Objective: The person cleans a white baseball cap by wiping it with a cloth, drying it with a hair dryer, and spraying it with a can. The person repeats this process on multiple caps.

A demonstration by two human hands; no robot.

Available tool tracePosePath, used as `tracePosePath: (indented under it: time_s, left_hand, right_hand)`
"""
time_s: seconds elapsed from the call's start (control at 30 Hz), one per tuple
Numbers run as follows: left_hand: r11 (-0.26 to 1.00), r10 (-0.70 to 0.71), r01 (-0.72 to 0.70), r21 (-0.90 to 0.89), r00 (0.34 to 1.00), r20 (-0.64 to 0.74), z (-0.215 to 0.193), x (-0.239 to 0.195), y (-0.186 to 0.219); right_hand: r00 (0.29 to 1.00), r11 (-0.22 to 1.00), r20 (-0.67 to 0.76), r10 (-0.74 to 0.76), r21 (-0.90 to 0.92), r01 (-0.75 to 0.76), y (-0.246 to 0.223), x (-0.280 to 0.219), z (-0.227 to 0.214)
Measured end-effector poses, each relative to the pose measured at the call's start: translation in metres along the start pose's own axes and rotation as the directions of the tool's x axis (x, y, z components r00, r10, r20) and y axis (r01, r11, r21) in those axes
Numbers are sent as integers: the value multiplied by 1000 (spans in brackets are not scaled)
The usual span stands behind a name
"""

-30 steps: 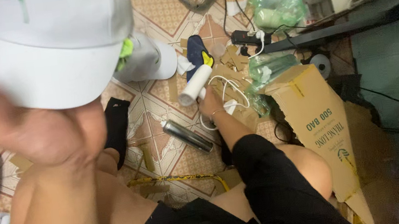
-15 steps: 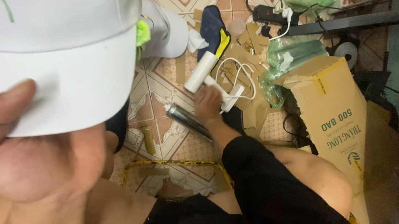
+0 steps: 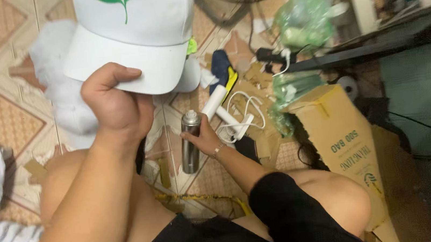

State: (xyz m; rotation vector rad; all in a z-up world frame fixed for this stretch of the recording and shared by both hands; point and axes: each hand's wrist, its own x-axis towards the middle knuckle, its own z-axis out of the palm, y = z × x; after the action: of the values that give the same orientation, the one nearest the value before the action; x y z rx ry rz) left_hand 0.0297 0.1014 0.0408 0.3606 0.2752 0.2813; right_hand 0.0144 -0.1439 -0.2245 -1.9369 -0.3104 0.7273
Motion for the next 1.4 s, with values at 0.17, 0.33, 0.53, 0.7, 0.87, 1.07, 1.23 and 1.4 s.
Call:
tracePosePath:
  time_s: [0.17,0.33,0.53,0.7,0.87,1.07,1.23,1.4]
  left_hand:
    - [998,59,-60,21,997,52,-23,17,-26]
    - [999,-23,16,51,992,124,-41,-13,-57]
    - [990,-112,103,94,989,93,-11,-103,-38]
    - [984,-95,77,162,990,109,-17,-167,-18]
    - [971,-29,-5,237,990,137,-41,-183,-17]
    - [933,27,-76,352,989,143,-56,-215,-9]
    - [658,120,-363,660,916,383,-58,-231,-16]
    - [742,96,-349,572,900,425,-61,-234,-25]
  right_hand:
    - [957,931,-205,-204,260,254,-147,-72,-42]
    - [840,601,-288,-460,595,534,-261,-200,-69]
    - [894,798,-333,-299,427,426,-260,-283,-82]
    - [919,703,-240,-312,593,394,-212,-273,-45]
    - [886,259,-274,-374,887,383,-206,-272,-31]
    - [832,413,-363,-419,741,530,-207,-292,-52]
    - [688,465,-490,-535,510,724,-213,-299,-63]
    - [551,719,-536,-640,-163,676,-252,-292,-77]
